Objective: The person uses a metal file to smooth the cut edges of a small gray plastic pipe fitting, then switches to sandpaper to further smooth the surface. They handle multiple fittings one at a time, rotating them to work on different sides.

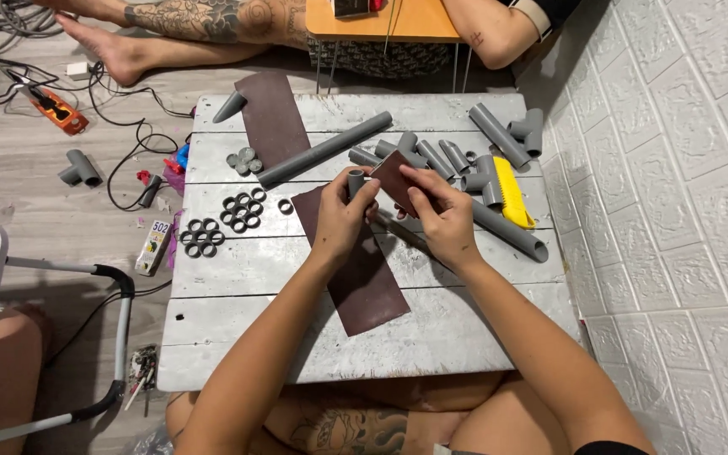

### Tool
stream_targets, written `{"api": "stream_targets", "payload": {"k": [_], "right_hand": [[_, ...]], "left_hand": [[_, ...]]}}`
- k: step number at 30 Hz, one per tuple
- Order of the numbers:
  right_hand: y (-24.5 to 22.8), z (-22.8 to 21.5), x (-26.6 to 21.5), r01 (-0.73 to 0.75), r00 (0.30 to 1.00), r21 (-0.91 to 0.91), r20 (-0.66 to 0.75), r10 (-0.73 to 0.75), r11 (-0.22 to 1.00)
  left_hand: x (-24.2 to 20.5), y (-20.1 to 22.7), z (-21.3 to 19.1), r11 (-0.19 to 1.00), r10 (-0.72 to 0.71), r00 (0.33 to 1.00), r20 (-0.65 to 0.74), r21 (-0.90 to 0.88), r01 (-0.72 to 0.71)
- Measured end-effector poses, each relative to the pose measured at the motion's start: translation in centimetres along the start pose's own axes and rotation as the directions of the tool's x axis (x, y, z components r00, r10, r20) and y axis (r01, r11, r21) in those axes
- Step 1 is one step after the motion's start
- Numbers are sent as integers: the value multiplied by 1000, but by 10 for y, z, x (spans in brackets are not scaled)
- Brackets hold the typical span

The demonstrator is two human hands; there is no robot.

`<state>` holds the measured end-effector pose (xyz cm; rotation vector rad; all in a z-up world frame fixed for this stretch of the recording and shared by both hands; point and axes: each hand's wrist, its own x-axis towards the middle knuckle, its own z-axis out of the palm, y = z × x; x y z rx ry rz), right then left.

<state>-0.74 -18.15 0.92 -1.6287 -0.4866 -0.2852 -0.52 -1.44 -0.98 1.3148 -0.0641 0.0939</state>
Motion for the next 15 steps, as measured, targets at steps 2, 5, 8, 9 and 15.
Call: {"api": "stream_targets", "payload": {"k": [2,5,8,9,15], "right_hand": [[7,3,1,-36,997,111,-61,43,993],[1,8,0,-38,996,152,-77,50,988],[3,5,3,-16,996,139,-89,28,990],[2,4,2,-20,995,141,-90,33,990],[9,-4,3,234,971,-97,-35,-238,967]], "left_hand": [[0,2,1,997,48,999,-16,63,-47],[0,-4,-1,986,97,994,-44,144,-90],[2,-5,-2,981,125,990,-69,161,-113],[0,-4,-2,981,120,990,-68,162,-108],[-2,7,4,975,151,987,-54,175,-140]]}}
